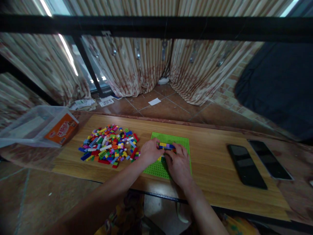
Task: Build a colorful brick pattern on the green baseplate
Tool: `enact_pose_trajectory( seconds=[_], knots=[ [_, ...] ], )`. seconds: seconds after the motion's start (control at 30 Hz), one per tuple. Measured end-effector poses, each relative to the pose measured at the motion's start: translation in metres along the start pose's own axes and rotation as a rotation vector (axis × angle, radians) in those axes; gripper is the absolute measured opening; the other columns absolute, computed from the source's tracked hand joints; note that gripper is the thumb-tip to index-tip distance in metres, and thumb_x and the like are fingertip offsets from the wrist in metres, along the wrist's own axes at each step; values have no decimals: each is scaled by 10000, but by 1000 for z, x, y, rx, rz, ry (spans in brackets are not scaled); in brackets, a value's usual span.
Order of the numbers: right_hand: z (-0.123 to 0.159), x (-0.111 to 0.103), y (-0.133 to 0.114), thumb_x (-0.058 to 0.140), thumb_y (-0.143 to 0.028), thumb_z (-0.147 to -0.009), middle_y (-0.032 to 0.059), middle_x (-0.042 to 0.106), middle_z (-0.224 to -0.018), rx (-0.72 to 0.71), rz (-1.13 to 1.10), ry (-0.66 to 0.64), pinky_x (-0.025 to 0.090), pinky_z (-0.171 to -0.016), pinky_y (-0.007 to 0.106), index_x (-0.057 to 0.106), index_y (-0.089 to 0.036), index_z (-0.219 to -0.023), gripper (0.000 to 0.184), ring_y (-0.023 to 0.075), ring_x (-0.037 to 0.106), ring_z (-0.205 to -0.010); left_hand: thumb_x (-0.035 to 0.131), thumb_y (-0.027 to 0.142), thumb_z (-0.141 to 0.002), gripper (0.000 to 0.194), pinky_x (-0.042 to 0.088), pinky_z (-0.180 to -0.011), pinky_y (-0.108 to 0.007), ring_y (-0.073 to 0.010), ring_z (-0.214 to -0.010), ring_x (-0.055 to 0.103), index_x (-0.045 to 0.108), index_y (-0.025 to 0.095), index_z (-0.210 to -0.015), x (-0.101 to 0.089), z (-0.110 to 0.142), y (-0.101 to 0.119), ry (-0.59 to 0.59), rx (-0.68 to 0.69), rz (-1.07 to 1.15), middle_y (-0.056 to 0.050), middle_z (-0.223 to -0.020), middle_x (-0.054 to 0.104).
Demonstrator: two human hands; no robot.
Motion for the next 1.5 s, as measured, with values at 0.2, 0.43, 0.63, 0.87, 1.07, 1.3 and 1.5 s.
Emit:
enact_pose_trajectory(
  seconds=[0.2, 0.43, 0.63, 0.87, 1.07, 1.3, 1.5],
  knots=[
    [-1, 7, -3, 497, -326, -912, 129, 545, -1261, -1, -32, 17, 422, -967, 507, 736, -230, -974, 265, 299, 457, -1188, 667, 302, -717, 335, 495, -748, -283, -208, -903, 669, 621, 237, -1042, -4, -1, -1, -15, -28, 26, -40, -955, 716],
    [3, 8, -3, 487, -336, -918, 127, 541, -1277, 18, -65, 34, 432, -940, 499, 735, -237, -1006, 281, 293, 479, -1168, 723, 290, -672, 415, 502, -786, -276, -206, -950, 664, 596, 226, -1062, -7, -6, 0, -76, -57, 0, -46, -998, 706],
    [1, 10, -2, 478, -353, -916, 127, 555, -1281, 44, -95, 4, 419, -943, 498, 734, -234, -1014, 298, 294, 481, -1192, 776, 300, -608, 458, 514, -804, -293, -238, -994, 661, 611, 192, -1022, -10, -19, 1, -155, -79, -66, -85, -1058, 696],
    [17, -16, 10, 473, -395, -903, 136, 620, -1176, 108, -180, 153, 444, -941, 498, 717, -211, -991, 318, 278, 535, -1128, 799, 264, -588, 494, 521, -807, -319, -273, -1002, 664, 620, 130, -1028, -16, -15, 6, -119, -56, -43, -147, -1063, 694],
    [65, -32, 33, 468, -470, -888, 132, 639, -1126, 245, -258, 197, 471, -923, 488, 699, -199, -956, 363, 271, 595, -1033, 677, 325, -770, 426, 511, -815, -276, -208, -961, 673, 595, 144, -1146, -24, 2, 2, -49, 5, 47, -93, -1009, 714],
    [96, -22, 12, 474, -438, -897, 108, 637, -1162, 278, -267, 161, 475, -942, 515, 683, -217, -1022, 328, 277, 594, -1066, 538, 215, -835, 210, 521, -774, -246, -144, -838, 663, 636, 190, -1019, -45, 74, -54, 92, 193, 449, -26, -910, 710],
    [73, -6, -32, 479, -340, -910, 101, 625, -1224, 93, -240, 144, 476, -954, 516, 670, -224, -1074, 277, 281, 566, -1123, 544, 354, -816, 265, 535, -796, -310, -196, -855, 664, 631, 207, -1018, -91, 115, -154, 481, 8, 498, -36, -897, 696]
  ],
)
Point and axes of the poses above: each hand's wrist, its own z-axis away from the middle knuckle, its own x-axis out of the palm, y = z × x, the point moved 3 cm from there along -z, towards the middle knuckle
